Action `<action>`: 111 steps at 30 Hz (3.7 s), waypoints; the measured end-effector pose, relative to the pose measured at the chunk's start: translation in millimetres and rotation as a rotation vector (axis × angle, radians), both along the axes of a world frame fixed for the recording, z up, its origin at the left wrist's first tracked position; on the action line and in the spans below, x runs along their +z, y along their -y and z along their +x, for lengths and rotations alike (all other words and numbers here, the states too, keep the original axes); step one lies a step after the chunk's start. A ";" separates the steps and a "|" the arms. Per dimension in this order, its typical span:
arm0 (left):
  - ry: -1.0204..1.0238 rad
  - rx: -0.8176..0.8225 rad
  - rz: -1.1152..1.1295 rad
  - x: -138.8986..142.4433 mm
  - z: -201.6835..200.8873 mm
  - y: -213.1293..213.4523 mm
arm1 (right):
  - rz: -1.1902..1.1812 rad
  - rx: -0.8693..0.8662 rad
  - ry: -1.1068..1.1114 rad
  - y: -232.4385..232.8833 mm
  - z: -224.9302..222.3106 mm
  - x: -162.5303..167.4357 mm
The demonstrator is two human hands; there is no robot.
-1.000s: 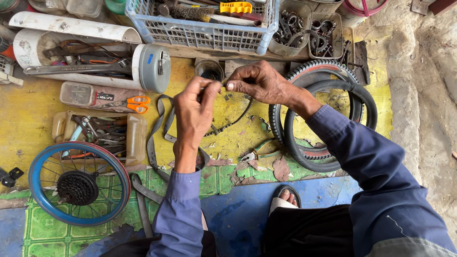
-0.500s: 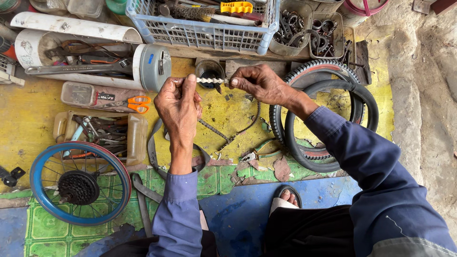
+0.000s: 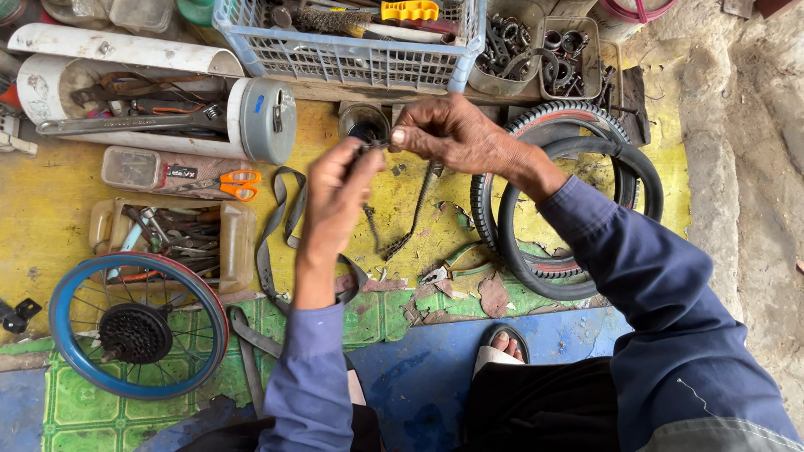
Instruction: The person sits on the floor of a bicycle repair shop and works on a bicycle chain, pressing and joining chain links by hand. They then lift the chain to the blue bicycle frame, thread it around the chainring and pedal crank, and wipe the chain with a rag.
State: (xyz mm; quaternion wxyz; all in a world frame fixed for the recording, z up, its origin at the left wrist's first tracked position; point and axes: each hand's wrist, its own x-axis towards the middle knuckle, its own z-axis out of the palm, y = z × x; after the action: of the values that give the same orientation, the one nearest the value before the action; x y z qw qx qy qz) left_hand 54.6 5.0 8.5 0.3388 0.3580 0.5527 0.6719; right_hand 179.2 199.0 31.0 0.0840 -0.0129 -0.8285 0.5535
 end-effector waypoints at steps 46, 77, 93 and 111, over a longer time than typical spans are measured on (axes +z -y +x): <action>0.263 0.441 0.030 -30.5 -5.2 -29.2 | 0.053 0.122 0.231 -24.0 -2.8 -9.9; 0.234 0.631 -0.517 349.4 -8.4 97.5 | -0.464 0.298 0.535 77.0 -62.8 258.9; 0.176 1.042 -0.265 466.8 -23.4 237.8 | 0.037 0.533 0.444 226.2 -144.4 457.1; 0.211 1.606 -0.003 580.0 14.6 448.0 | -0.337 1.227 0.449 461.2 -215.0 523.4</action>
State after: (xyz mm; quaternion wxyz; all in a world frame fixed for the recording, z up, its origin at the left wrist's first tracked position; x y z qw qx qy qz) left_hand 69.1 -442.9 588.5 -0.1963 -0.2138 0.6071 0.7397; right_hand -35.8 -262.2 554.3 -0.4228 0.3323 -0.5855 0.6066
